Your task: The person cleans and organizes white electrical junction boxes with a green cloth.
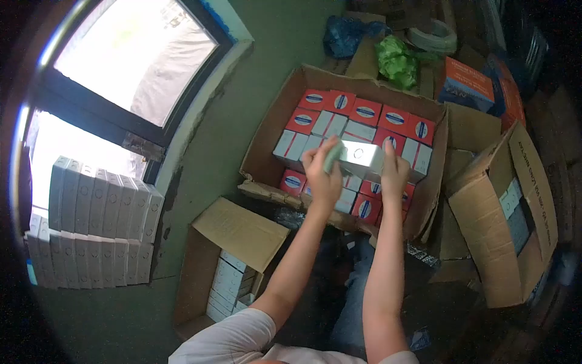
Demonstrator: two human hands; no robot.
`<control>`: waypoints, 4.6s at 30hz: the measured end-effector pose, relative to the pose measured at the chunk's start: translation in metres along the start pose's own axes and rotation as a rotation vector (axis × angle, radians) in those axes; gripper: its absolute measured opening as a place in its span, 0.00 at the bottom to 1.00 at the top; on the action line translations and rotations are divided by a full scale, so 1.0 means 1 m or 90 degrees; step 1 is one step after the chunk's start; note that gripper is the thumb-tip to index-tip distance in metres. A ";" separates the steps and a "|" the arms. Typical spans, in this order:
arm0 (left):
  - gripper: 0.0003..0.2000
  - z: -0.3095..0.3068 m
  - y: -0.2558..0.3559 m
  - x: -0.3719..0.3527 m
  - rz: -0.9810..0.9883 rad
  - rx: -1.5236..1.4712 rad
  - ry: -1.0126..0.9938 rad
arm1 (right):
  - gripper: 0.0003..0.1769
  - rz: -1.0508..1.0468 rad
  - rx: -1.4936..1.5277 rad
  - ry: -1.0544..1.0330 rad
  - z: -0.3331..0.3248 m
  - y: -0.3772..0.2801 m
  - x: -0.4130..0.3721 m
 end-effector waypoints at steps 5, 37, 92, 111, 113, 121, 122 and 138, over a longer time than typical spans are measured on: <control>0.24 0.000 0.013 -0.004 0.013 -0.027 -0.007 | 0.33 0.139 0.103 0.022 0.004 0.016 -0.003; 0.25 0.030 0.025 0.000 0.002 -0.210 -0.160 | 0.46 0.233 0.267 -0.293 0.019 -0.006 -0.013; 0.22 0.021 0.093 -0.012 0.136 -0.019 -0.436 | 0.33 0.142 0.658 -0.230 0.018 -0.023 -0.015; 0.25 0.034 0.047 -0.021 -0.020 0.018 -0.494 | 0.32 0.157 0.522 -0.158 0.018 -0.023 -0.015; 0.24 0.036 0.050 -0.022 -0.059 -0.050 -0.525 | 0.31 0.171 0.489 -0.129 0.018 -0.019 -0.015; 0.21 0.038 0.051 -0.018 -0.053 -0.176 -0.489 | 0.31 0.117 0.578 -0.133 0.015 -0.015 -0.005; 0.21 0.037 0.048 -0.016 -0.025 -0.144 -0.458 | 0.31 0.123 0.604 -0.118 0.013 -0.016 -0.006; 0.18 0.037 0.081 -0.021 0.047 -0.196 -0.388 | 0.35 0.153 0.585 -0.132 0.004 -0.011 -0.001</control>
Point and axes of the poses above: each hand's wrist, its own x-axis towards the middle knuckle, its own z-axis out of the palm, y = z × x, the point moved 9 cm from there along x, towards the middle knuckle, and after that the axes turned 1 degree about -z, right-handed, at the moved point
